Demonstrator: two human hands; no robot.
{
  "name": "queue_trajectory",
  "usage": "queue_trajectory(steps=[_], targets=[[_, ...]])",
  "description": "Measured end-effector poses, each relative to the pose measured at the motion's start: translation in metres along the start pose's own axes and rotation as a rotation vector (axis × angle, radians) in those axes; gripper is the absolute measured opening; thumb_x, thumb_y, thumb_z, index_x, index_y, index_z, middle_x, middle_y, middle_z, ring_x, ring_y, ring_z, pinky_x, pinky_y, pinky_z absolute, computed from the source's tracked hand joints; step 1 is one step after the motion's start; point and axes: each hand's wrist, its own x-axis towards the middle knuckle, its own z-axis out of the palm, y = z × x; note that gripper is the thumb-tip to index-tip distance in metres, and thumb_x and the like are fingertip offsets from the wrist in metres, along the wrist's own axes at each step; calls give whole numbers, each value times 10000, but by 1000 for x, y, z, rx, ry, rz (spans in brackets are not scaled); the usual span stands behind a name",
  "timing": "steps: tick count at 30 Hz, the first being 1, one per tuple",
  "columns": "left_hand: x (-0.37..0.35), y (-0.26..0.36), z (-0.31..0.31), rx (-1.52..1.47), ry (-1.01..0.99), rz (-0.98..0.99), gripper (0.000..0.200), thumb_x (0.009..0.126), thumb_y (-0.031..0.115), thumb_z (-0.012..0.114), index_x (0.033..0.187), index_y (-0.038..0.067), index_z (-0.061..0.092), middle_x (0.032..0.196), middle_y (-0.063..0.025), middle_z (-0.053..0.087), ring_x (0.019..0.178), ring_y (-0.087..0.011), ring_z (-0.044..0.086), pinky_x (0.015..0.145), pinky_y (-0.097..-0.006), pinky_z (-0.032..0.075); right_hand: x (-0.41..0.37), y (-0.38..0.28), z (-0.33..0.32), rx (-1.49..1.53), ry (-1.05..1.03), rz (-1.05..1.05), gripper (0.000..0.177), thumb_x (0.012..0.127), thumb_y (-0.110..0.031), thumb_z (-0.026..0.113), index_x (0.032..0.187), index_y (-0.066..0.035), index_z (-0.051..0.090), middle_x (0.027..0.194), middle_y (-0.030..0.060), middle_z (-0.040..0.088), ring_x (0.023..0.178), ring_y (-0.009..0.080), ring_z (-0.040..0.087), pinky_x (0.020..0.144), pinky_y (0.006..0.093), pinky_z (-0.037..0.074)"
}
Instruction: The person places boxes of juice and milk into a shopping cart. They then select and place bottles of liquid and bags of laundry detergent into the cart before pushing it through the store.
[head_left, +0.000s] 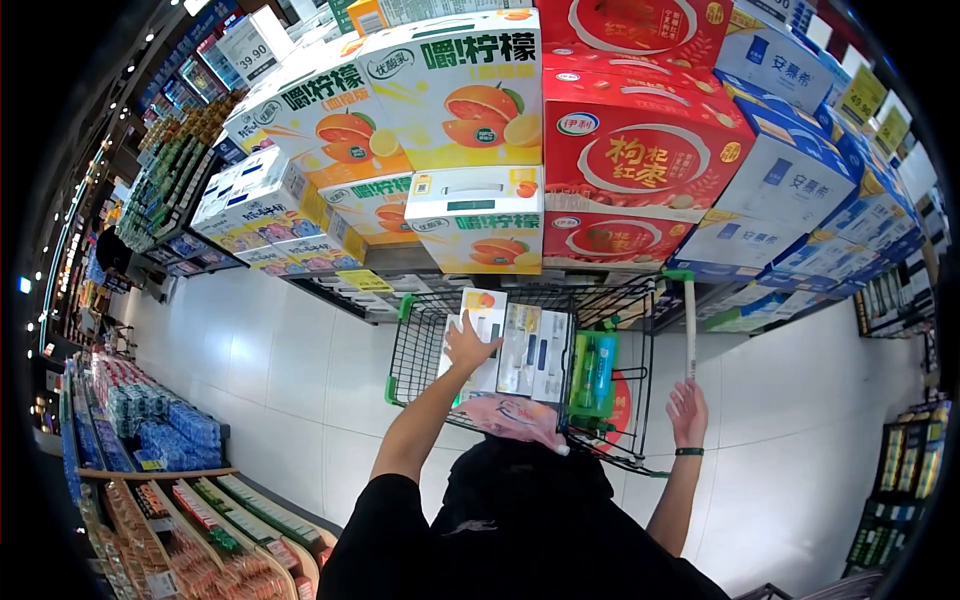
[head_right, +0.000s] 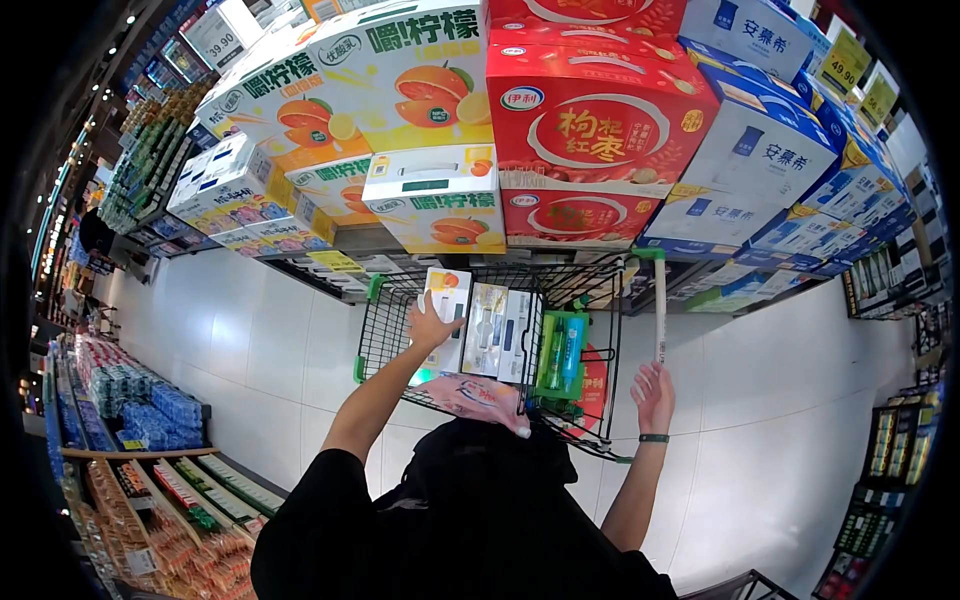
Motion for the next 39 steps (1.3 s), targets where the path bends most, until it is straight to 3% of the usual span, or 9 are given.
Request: queue_trajectory(steps=[4,7,20,25,29,31,35,37,39], targets=[[-12,7,24,39,-35,-138,1378,643,551,883,1618,273,-50,1606,-272,115,1459,-468,224,1080,-700,302,-22,10,3,-22,104,24,495,989,-450,590,1372,-141,538,1243,40,629,1082,170,572,920,362,457],[-18,5,31,60,11,-115,1371,650,508,895,1618,276,-48,1597,-268,141,1447,-463,236,1080,-689,310,-29,16,20,-13,108,30,478,985,-434,598,1354,-135,548,1216,44,636,1072,177,579,912,363,467],[-3,-77,-31,-205,151,-32,1275,569,335,928,1590,297,165,1354,-236,406,1295,-456,418,1045,-617,374,-31,97,164,-313,-369,301,280,1018,-257,584,1226,-71,614,1121,97,706,970,198,689,823,342,551],[-41,-56,-112,-205,290,-53,1216,541,297,930,1558,322,265,1364,-214,416,1301,-444,411,1053,-614,351,-36,113,243,-369,-514,246,237,1005,-169,617,1186,-17,629,1098,103,706,984,189,683,841,325,569],[-87,-47,-197,-190,351,222,1191,506,266,925,1540,314,335,1396,-186,428,1334,-400,395,1066,-587,329,-31,122,288,-327,-712,284,283,984,-178,666,1208,-11,624,1126,101,694,1048,184,676,880,321,558],[-124,-29,-237,-25,340,333,1165,500,265,923,1526,312,373,1406,-182,429,1322,-398,406,1070,-548,314,-22,142,304,-219,-696,458,331,979,-182,677,1249,0,615,1162,96,681,1078,176,666,923,313,536],[-192,1,-303,-13,330,505,1126,495,261,904,1509,267,414,1384,-166,463,1292,-367,440,1058,-502,319,-6,185,320,-404,-832,588,686,946,-201,733,1484,29,374,1224,114,648,1144,184,630,974,311,507],[-215,14,-328,-32,314,520,1108,502,253,893,1505,247,420,1387,-163,472,1307,-360,440,1071,-497,320,-3,199,325,-370,-864,697,726,932,-194,750,1493,-9,327,1278,123,606,1202,210,594,1011,351,502],[-231,24,-347,-187,196,565,1095,494,232,898,1490,197,447,1409,-140,506,1325,-344,465,1140,-494,306,-12,199,327,-74,-899,669,650,922,-139,738,1444,-43,363,1286,128,588,1191,299,613,1033,433,525]])
